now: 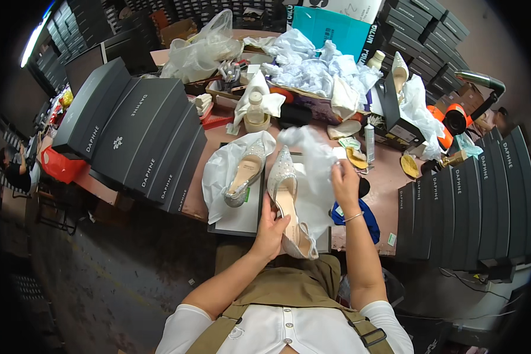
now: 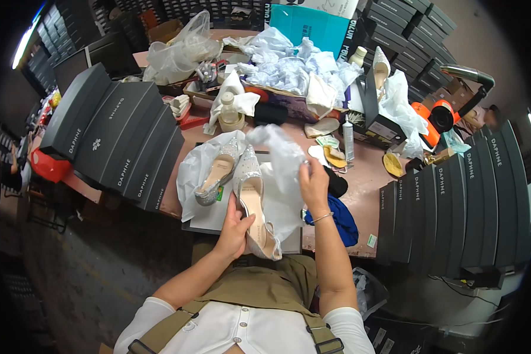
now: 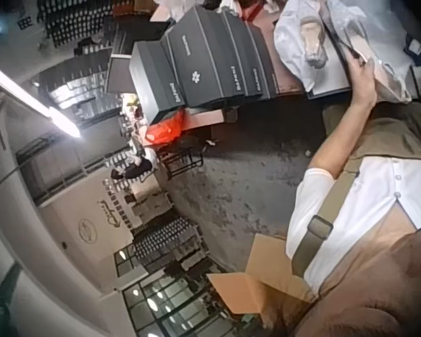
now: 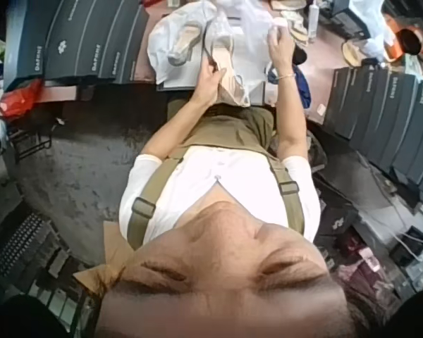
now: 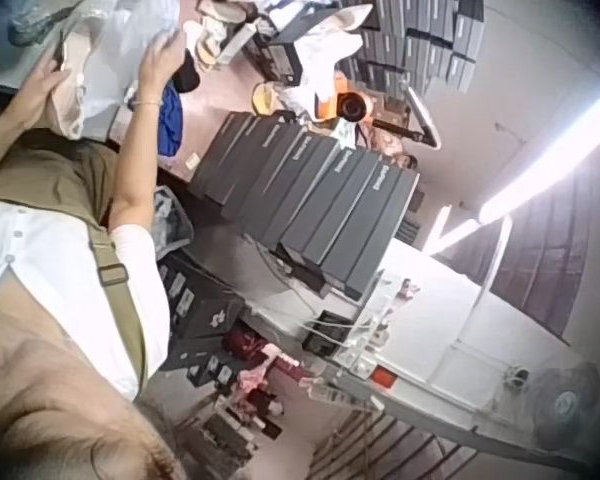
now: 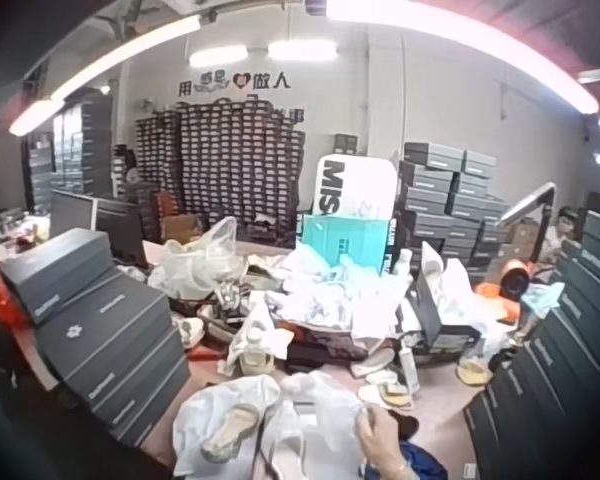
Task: Inspecting, wrapping with protective paper, and placing high-heeled shoes into a shoebox.
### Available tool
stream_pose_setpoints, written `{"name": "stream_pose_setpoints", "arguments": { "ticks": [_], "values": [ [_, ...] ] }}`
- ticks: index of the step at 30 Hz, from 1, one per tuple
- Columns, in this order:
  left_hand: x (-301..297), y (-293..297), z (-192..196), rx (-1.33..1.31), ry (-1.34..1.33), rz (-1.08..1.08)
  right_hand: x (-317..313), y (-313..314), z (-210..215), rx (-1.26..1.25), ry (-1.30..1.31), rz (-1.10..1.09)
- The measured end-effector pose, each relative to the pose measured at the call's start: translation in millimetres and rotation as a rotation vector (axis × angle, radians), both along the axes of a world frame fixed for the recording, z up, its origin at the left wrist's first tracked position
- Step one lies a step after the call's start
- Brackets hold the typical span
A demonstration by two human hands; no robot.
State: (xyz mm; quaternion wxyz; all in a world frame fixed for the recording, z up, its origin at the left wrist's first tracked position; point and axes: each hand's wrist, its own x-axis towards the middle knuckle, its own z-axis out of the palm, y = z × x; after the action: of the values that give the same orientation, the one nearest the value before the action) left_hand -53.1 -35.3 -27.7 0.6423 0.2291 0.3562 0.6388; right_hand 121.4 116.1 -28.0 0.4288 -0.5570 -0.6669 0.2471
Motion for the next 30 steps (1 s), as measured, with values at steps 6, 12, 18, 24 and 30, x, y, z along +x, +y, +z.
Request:
{"name": "stream_pose_setpoints", "arguments": {
  "ticks": [6,12,18,24,30],
  "values": [
    [7.2,21.2,6.3,0.258,0.597,0.045,19.1,-60.3,59.1,0.072,-0.014,0.152],
    [21.2,15.6,9.3,-0.008,-0.085,0.132,-4.3,-139.0,58.8,0.100,-0.173,0.317],
    [-31.9,-17.0,-10.5,-0.097,-0.102,0.419,30.5,-181.2,32.8,-0.334,-0.016,0.384],
    [-29.1,-14.3,2.4,-0.068,0.034,0.385,63.9,-164.4,55.3,-0.325,-0.097,0.332],
    [-20.8,-17.2,27.2,0.035,0.093,0.105,-5.7,-116.5,96.7,-0.442,0.012,0.798]
  ]
}}
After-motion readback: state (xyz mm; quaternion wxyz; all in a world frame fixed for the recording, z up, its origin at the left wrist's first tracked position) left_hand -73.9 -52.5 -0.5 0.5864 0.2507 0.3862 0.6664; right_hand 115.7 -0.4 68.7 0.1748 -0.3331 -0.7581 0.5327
